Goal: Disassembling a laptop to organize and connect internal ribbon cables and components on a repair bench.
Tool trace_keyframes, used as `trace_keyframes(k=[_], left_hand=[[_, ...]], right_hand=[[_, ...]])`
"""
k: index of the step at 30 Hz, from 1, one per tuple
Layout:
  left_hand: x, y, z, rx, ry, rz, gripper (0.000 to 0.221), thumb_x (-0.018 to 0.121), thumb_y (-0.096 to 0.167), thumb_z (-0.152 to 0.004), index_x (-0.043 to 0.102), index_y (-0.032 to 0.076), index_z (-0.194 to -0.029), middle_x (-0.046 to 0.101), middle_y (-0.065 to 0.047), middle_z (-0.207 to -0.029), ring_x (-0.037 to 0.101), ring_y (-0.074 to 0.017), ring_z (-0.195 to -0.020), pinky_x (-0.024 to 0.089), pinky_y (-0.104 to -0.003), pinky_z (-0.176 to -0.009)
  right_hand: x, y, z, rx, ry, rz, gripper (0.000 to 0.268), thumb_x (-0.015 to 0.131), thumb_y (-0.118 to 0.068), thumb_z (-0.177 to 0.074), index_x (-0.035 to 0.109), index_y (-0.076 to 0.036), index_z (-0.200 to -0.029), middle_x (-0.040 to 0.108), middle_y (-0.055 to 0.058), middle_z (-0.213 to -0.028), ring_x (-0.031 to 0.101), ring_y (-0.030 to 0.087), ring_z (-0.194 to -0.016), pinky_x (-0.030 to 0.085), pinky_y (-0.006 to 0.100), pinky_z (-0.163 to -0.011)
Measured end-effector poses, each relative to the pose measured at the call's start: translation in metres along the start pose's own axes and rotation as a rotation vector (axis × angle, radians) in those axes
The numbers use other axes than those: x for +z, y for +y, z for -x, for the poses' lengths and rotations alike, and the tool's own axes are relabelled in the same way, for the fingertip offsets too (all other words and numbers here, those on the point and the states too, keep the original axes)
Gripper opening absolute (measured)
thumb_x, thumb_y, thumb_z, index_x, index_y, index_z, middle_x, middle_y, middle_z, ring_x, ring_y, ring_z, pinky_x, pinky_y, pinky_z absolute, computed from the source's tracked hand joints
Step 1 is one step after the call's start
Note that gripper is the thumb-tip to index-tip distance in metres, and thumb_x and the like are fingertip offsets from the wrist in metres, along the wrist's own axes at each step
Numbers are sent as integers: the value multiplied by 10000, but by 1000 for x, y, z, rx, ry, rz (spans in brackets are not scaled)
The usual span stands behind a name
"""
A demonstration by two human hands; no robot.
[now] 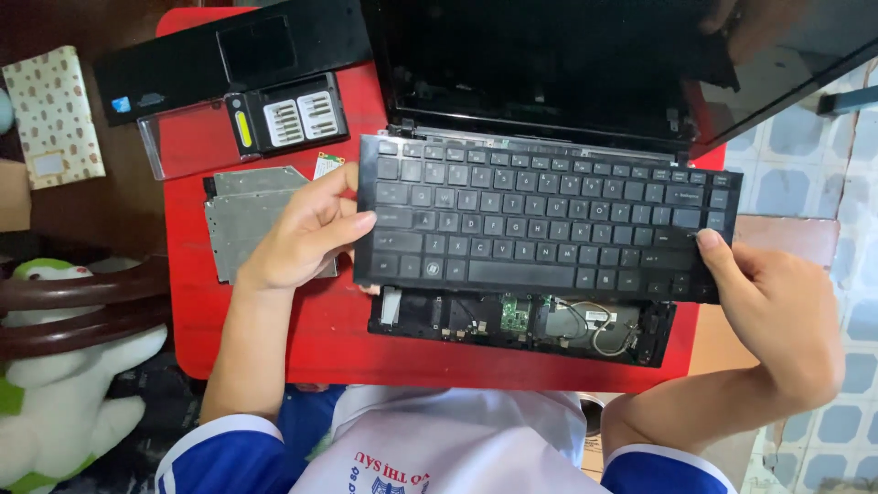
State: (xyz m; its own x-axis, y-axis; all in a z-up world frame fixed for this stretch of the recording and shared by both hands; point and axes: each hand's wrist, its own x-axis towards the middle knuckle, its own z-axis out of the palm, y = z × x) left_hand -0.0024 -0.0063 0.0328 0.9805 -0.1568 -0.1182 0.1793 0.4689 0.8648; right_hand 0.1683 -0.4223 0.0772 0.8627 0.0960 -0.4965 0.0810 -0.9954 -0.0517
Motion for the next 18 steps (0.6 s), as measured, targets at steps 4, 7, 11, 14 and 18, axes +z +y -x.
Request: trace_keyframes(k=[4, 7, 11, 14, 18], left_hand=[[-4, -15, 4, 153, 24, -32, 284, 588, 181, -1061, 539, 59, -1313, 666, -104, -1255, 707, -208, -1052, 644, -356, -893], [-5, -23, 7, 179, 140, 35, 260, 639, 185, -1005, 575, 93, -1239, 651, -19, -1075, 654, -128, -935, 570, -271, -811], [-4, -21, 8, 227, 167, 60, 345, 630, 168, -1009, 559, 51, -1326, 649, -80, -1229, 665, -203, -1103, 609, -358, -956], [-6, -22, 8, 217, 149, 36, 345, 629, 188, -1002, 558, 63, -1316, 646, -66, -1159, 636, -158, -942, 538, -288, -760], [-2, -20, 6, 165, 107, 2, 307, 618, 226, -1003, 551, 86, -1267, 613, 0, -928, 525, -63, -612, 392, -183, -457]], right_hand=[[0, 7, -3, -77, 13, -80, 695, 389, -485, -1198, 357, -18, -684, 354, 106, -619, 336, 285, -639, 305, 435, -626], [0, 18, -8, -174, 22, -261, 622, 394, -362, -1188, 311, -26, -671, 285, 67, -627, 292, 206, -622, 245, 404, -582], [8, 37, -19, -218, 157, -358, 812, 323, -356, -1337, 552, 6, -647, 586, 98, -692, 572, 221, -744, 403, 367, -797], [7, 34, -19, -218, 225, -470, 814, 302, -336, -1380, 472, 18, -667, 511, 122, -699, 550, 233, -739, 401, 352, -791], [28, 60, -39, -62, 365, -730, 750, 287, -586, -1362, 448, -79, -833, 499, 66, -784, 545, 146, -761, 449, 264, -793]])
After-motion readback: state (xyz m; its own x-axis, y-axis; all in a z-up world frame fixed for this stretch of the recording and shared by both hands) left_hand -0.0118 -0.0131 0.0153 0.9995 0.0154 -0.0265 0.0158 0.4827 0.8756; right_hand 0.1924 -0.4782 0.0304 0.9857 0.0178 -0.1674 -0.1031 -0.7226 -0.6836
